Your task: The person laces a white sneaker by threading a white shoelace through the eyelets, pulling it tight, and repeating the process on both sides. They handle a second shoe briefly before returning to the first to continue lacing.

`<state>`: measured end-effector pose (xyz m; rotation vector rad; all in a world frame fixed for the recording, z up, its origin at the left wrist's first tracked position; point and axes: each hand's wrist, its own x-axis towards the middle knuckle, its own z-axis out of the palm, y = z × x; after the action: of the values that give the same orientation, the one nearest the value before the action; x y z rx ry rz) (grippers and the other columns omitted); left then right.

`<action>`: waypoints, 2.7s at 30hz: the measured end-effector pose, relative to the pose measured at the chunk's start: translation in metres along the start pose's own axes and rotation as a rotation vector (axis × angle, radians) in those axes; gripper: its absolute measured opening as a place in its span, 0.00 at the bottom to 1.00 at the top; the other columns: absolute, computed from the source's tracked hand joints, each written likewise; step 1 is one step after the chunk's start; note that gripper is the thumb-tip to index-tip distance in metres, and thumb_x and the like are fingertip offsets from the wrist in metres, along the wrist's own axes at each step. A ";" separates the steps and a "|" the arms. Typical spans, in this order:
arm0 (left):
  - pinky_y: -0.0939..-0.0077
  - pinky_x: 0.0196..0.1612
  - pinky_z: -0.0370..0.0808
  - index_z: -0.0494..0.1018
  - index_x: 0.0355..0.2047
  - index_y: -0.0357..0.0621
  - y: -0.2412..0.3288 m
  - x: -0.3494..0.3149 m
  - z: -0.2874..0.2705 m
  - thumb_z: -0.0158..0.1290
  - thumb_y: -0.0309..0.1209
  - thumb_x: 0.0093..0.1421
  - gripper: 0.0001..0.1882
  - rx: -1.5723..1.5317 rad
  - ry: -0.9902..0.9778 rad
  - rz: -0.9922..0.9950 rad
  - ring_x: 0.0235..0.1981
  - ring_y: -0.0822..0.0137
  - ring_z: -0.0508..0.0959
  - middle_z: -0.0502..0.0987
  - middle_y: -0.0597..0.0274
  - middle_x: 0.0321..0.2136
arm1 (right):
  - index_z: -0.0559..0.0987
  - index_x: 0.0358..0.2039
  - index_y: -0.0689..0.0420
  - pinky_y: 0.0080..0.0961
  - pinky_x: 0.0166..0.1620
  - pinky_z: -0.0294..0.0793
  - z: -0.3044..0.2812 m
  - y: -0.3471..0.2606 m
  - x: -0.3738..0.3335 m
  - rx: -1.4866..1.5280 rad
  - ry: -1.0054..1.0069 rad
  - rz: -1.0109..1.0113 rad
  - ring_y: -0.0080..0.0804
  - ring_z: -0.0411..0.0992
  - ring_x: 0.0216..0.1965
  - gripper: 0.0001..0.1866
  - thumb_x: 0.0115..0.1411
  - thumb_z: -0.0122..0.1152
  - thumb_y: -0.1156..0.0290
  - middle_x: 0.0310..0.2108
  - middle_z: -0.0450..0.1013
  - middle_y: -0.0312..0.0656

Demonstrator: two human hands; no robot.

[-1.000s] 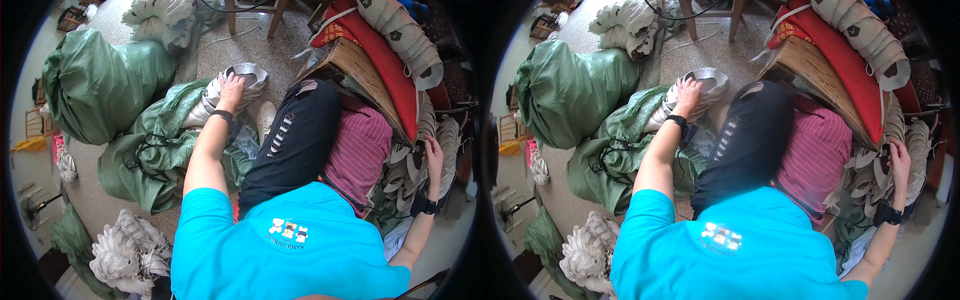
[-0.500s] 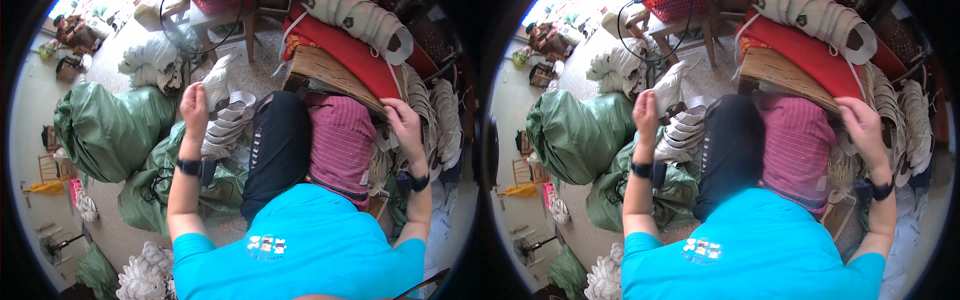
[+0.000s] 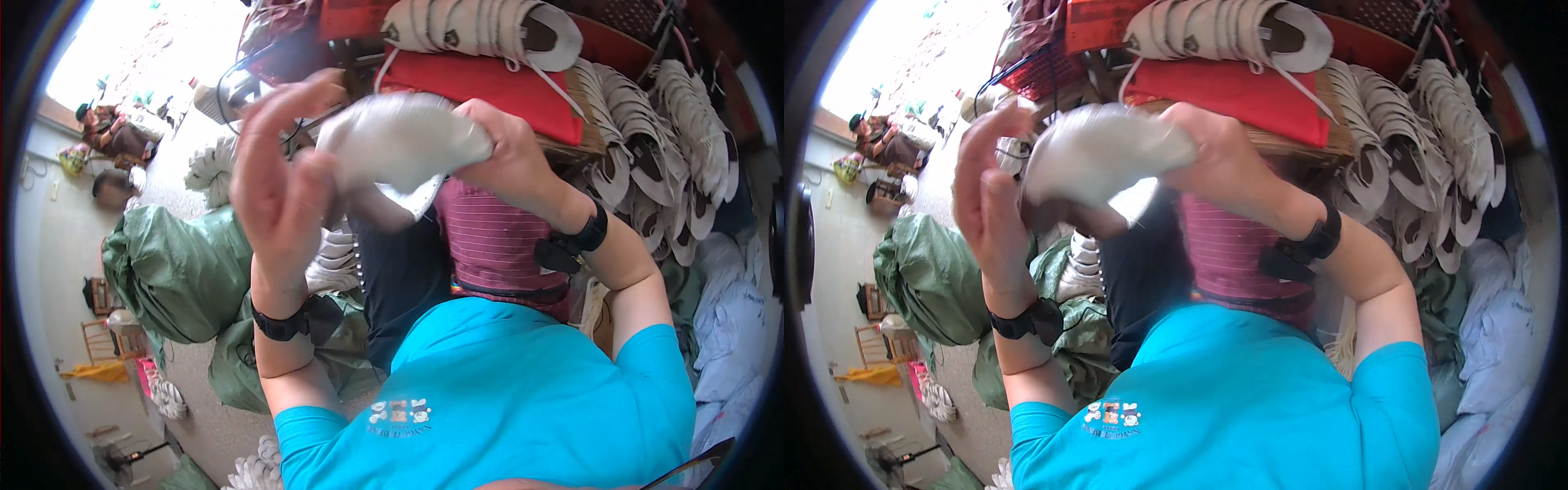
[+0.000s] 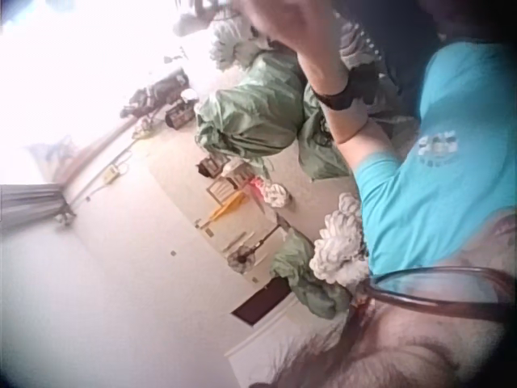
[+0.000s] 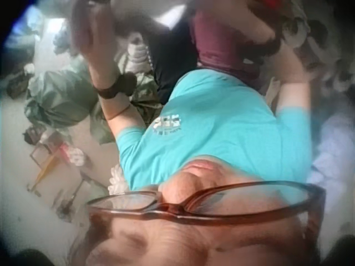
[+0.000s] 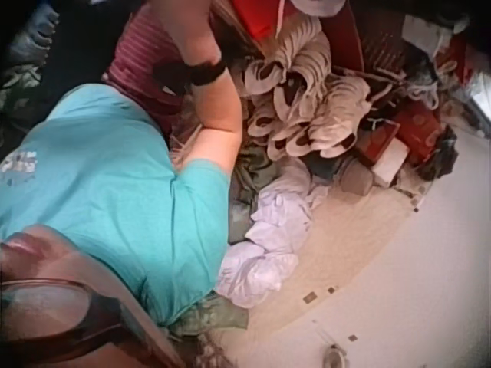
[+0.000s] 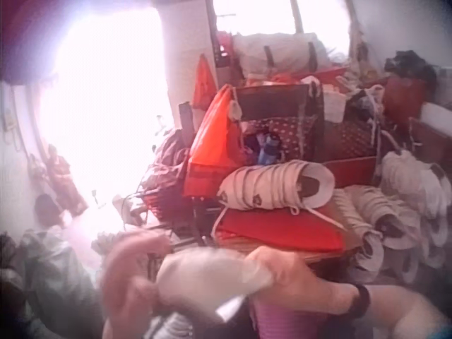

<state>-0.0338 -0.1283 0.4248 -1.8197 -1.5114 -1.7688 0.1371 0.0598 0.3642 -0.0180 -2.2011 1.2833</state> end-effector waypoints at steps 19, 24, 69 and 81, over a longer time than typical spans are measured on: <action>0.55 0.65 0.62 0.49 0.70 0.46 -0.036 -0.083 0.204 0.63 0.39 0.57 0.47 -0.028 -0.322 -0.448 0.63 0.42 0.61 0.53 0.39 0.63 | 0.53 0.65 0.68 0.32 0.58 0.70 -0.058 0.033 -0.148 -0.127 0.274 0.650 0.39 0.67 0.58 0.50 0.57 0.71 0.51 0.58 0.64 0.55; 0.56 0.65 0.62 0.51 0.69 0.43 -0.056 -0.098 0.213 0.61 0.38 0.58 0.44 -0.097 -0.391 -0.427 0.64 0.43 0.60 0.56 0.38 0.61 | 0.56 0.66 0.64 0.37 0.63 0.63 -0.082 0.047 -0.133 -0.590 0.294 0.296 0.45 0.62 0.62 0.49 0.58 0.66 0.43 0.61 0.59 0.55; 0.76 0.57 0.65 0.52 0.62 0.41 -0.080 -0.130 0.241 0.51 0.40 0.71 0.29 -0.422 -0.289 -1.038 0.50 0.71 0.70 0.70 0.57 0.52 | 0.80 0.42 0.58 0.22 0.36 0.74 -0.067 0.153 -0.616 0.030 1.103 1.748 0.23 0.73 0.31 0.10 0.63 0.60 0.67 0.32 0.75 0.34; 0.66 0.65 0.58 0.49 0.66 0.46 -0.080 -0.133 0.235 0.52 0.43 0.69 0.34 -0.453 -0.310 -1.049 0.59 0.65 0.66 0.66 0.54 0.58 | 0.80 0.44 0.59 0.39 0.44 0.75 -0.092 0.181 -0.533 -0.739 0.750 1.599 0.49 0.77 0.40 0.15 0.58 0.64 0.65 0.38 0.79 0.52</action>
<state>0.0873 0.0103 0.2118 -1.6138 -2.7118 -2.4800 0.5752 0.0737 -0.0012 -2.4052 -1.5631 0.6322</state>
